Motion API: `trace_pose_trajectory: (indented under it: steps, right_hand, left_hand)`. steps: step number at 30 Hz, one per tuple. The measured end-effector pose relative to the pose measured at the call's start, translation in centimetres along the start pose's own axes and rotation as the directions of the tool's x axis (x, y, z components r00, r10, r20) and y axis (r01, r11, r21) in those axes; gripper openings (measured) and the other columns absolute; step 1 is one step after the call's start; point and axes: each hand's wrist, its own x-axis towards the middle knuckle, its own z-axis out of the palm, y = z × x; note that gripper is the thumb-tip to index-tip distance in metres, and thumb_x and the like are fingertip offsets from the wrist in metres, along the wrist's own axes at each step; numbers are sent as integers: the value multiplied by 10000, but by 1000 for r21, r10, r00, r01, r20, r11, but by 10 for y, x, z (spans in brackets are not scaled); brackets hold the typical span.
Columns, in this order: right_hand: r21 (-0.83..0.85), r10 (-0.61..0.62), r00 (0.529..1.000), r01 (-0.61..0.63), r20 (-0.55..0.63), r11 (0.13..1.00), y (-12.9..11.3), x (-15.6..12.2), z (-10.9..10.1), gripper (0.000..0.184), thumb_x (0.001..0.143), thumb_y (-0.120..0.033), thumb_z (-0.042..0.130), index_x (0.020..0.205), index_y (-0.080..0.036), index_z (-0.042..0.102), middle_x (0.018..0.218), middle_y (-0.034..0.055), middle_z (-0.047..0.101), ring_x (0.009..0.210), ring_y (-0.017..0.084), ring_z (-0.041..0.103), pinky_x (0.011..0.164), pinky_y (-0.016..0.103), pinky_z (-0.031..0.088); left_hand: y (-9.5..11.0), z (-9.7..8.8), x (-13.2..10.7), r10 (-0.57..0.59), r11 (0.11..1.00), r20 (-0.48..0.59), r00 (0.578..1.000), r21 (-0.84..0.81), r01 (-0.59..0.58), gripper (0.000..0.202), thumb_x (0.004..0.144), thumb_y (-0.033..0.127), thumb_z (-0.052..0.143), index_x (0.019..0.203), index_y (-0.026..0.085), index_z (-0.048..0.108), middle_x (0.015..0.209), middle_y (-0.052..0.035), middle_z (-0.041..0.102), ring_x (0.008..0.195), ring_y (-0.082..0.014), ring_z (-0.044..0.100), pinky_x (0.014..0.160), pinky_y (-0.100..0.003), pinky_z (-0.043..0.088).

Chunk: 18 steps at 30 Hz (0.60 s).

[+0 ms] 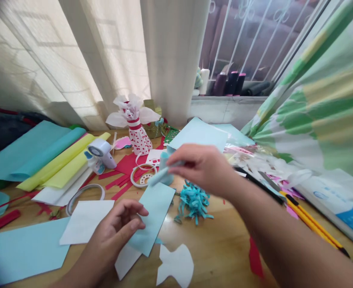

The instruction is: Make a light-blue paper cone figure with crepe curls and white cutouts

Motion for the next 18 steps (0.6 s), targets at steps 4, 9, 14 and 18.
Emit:
trace_pose_trajectory:
  steps: [4, 9, 14, 18]
  right_hand:
    - [-101, 122, 992, -126, -44, 987, 26, 37, -27, 165, 745, -347, 684, 794, -190, 677, 651, -9, 611, 547, 110, 533, 509, 235, 431]
    - [-145, 82, 996, -78, 22, 986, 42, 52, -28, 165, 769, -335, 660, 804, -174, 675, 721, 20, 632, 610, 130, 562, 575, 264, 460]
    - [-218, -115, 982, 146, 148, 965, 44, 54, -31, 90, 809, -242, 629, 806, -166, 679, 790, 37, 634, 669, 124, 570, 618, 255, 452]
    - [-205, -184, 949, 239, 256, 949, 43, 55, -33, 104, 832, -224, 605, 822, -160, 686, 793, 45, 639, 697, 126, 581, 631, 245, 460]
  left_hand:
    - [-1, -1, 3, -9, 1000, -34, 999, 22, 10, 228, 790, 404, 581, 887, 198, 578, 869, -46, 618, 794, -188, 571, 696, -281, 457]
    - [-5, -1, 4, 44, 997, -89, 995, 67, -38, 159, 772, 344, 599, 839, 200, 601, 838, -44, 629, 808, -200, 590, 748, -300, 463]
    - [9, -12, 16, 87, 976, -120, 989, 208, -61, 222, 768, 304, 610, 977, 233, 585, 1024, -61, 627, 992, -237, 578, 880, -367, 445]
    - [39, -17, 54, 286, 856, -27, 958, 456, -243, 401, 736, 266, 646, 1125, 237, 553, 1185, -75, 582, 1108, -257, 519, 965, -409, 382]
